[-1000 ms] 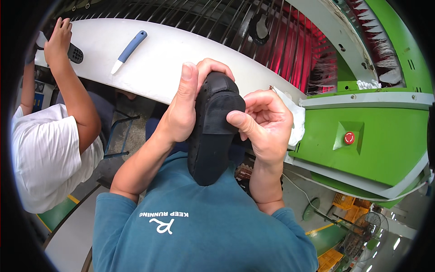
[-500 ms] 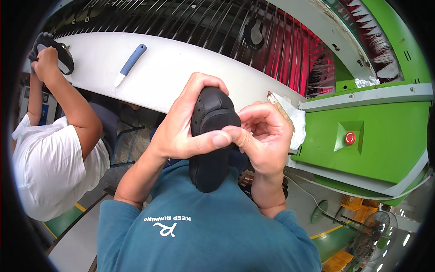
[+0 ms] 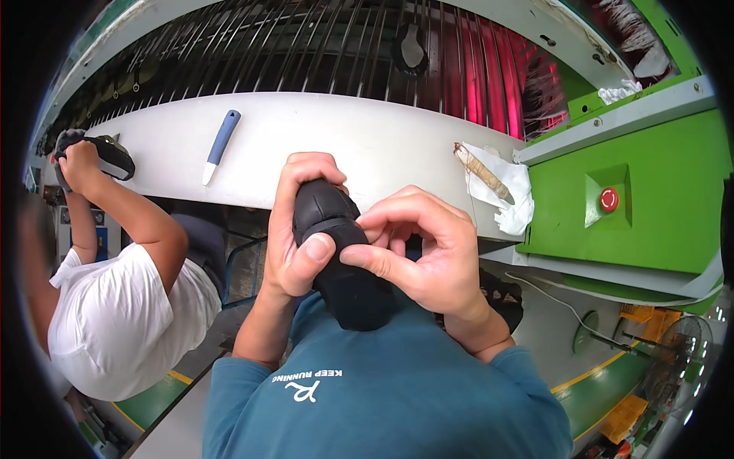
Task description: The person picks up black shoe soles and green uppers from a conveyor belt and assembles them by hand. They press the components together, inspect the fit, and place the finished shoes back onto the belt.
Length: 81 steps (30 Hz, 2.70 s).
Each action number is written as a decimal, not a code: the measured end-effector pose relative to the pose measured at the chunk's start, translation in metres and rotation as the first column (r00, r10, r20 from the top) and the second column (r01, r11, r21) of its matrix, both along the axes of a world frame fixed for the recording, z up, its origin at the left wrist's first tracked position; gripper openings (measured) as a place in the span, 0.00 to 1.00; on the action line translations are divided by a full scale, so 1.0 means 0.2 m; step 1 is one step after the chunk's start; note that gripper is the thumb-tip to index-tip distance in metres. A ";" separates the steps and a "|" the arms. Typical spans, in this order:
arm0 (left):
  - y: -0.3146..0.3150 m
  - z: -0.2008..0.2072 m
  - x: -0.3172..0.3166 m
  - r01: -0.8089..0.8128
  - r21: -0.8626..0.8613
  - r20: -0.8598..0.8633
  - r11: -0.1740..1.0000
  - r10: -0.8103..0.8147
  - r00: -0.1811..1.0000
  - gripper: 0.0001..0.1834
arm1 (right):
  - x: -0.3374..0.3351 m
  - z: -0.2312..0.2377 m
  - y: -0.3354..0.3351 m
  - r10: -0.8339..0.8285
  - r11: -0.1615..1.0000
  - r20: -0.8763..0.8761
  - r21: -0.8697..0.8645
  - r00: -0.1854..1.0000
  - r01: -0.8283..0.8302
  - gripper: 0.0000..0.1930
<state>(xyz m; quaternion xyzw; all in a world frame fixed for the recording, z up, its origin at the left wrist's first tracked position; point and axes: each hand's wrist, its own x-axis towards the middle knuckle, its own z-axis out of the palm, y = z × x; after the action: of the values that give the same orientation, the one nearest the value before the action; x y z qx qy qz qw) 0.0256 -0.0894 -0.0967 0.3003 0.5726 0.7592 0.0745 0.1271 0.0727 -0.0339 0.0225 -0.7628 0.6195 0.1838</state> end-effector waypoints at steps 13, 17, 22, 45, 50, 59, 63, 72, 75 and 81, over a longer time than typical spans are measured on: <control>0.01 -0.02 -0.05 0.087 -0.036 -0.167 0.996 -0.092 0.982 0.35 | -0.08 0.11 0.14 0.176 0.975 0.039 0.130 0.984 -0.180 0.16; 0.01 0.03 -0.07 0.128 -0.035 -0.180 0.991 -0.132 0.975 0.33 | -0.09 0.10 0.12 0.162 0.975 -0.070 0.164 0.984 -0.149 0.16; 0.00 0.10 -0.08 0.105 -0.074 -0.271 0.992 -0.121 0.955 0.29 | -0.08 0.13 0.13 0.154 0.973 -0.091 0.186 0.984 -0.135 0.16; 0.15 -0.01 -0.36 -0.435 0.374 -0.527 0.819 0.573 0.627 0.29 | -0.42 0.03 0.12 0.104 0.982 -0.317 0.181 0.943 -0.048 0.14; 0.11 -0.37 -0.29 -0.516 0.372 -0.363 0.771 0.633 0.684 0.38 | -0.41 -0.24 0.00 0.088 0.996 -0.118 0.010 0.989 -0.087 0.11; -0.04 -0.74 -0.05 -0.603 0.244 -0.241 0.760 0.650 0.721 0.41 | -0.37 -0.46 -0.17 0.139 0.932 -0.115 0.350 0.984 -0.091 0.10; -0.05 -0.69 -0.04 -0.581 0.198 -0.182 0.789 0.612 0.770 0.40 | -0.39 -0.49 -0.14 0.131 0.948 -0.130 0.307 0.983 -0.086 0.11; -0.07 -0.67 -0.02 -0.565 0.190 -0.120 0.803 0.590 0.798 0.36 | -0.40 -0.48 -0.11 0.222 0.943 -0.091 0.275 0.971 -0.190 0.08; -0.07 -0.68 0.00 -0.566 0.192 -0.112 0.802 0.591 0.799 0.33 | -0.41 -0.46 -0.12 0.217 0.932 -0.077 0.312 0.973 -0.184 0.07; -0.09 -0.69 -0.07 -0.545 0.142 -0.181 0.826 0.563 0.806 0.33 | -0.41 -0.43 -0.12 0.144 0.905 -0.040 0.410 0.989 -0.115 0.07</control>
<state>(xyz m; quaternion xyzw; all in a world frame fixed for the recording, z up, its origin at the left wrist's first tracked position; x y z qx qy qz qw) 0.0113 -0.1066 -0.2342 0.2033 0.6078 0.7339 -0.2252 0.0459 0.0483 -0.1200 0.1322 -0.8650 0.4569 0.1597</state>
